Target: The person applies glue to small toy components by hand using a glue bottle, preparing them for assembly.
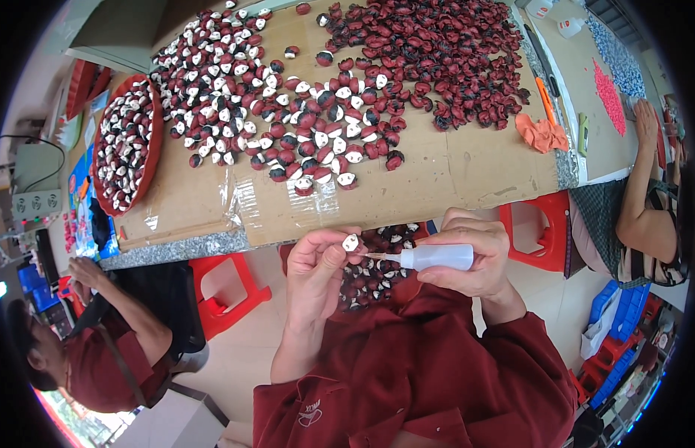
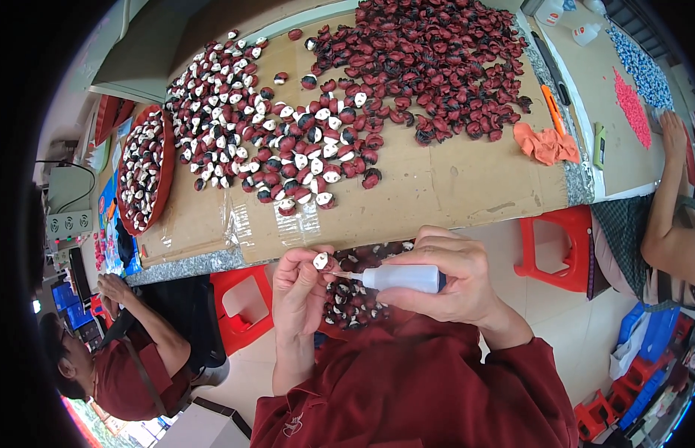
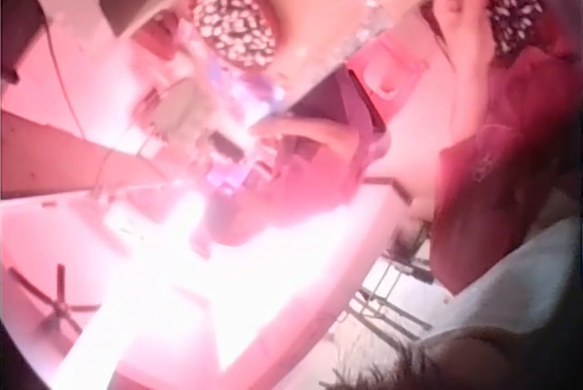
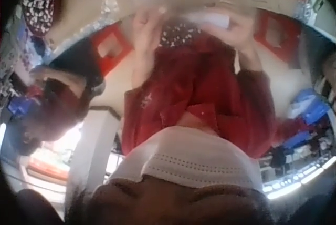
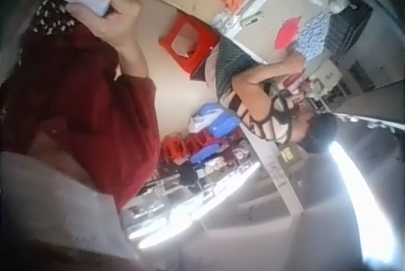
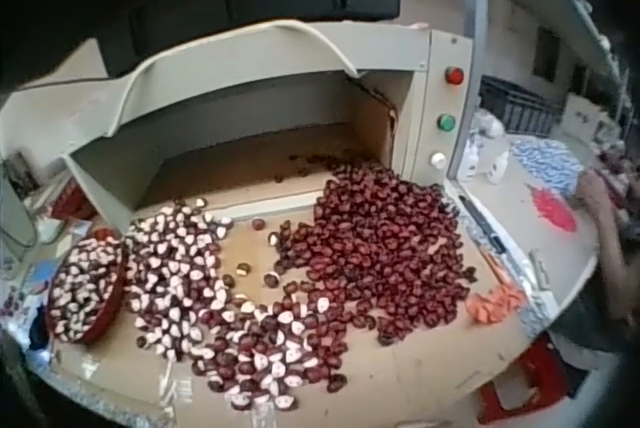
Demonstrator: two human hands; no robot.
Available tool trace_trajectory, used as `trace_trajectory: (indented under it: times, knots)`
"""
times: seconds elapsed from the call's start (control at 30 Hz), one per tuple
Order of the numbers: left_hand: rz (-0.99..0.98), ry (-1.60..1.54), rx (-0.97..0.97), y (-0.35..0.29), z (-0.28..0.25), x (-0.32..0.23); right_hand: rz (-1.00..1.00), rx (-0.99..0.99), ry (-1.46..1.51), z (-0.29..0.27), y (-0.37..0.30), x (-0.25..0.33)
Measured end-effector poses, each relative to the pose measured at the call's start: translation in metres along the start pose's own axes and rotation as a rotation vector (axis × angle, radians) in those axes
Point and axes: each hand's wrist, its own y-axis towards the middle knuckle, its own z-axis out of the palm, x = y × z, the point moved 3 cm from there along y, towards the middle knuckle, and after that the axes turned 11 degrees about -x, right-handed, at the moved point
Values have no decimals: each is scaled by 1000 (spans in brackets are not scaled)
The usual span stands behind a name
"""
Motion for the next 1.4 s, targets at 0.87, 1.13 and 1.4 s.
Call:
trace_trajectory:
  times: [0.87,1.13,1.4]
  knots:
    - [15,57,-26,0,-1,-1,32,-14,-56,-3,2,-1]
    - [0,25,-32,0,2,-2,86,-30,-28,-7,2,-4]
    - [9,132,-20,-8,3,3,8,-118,-123,22,18,-19]
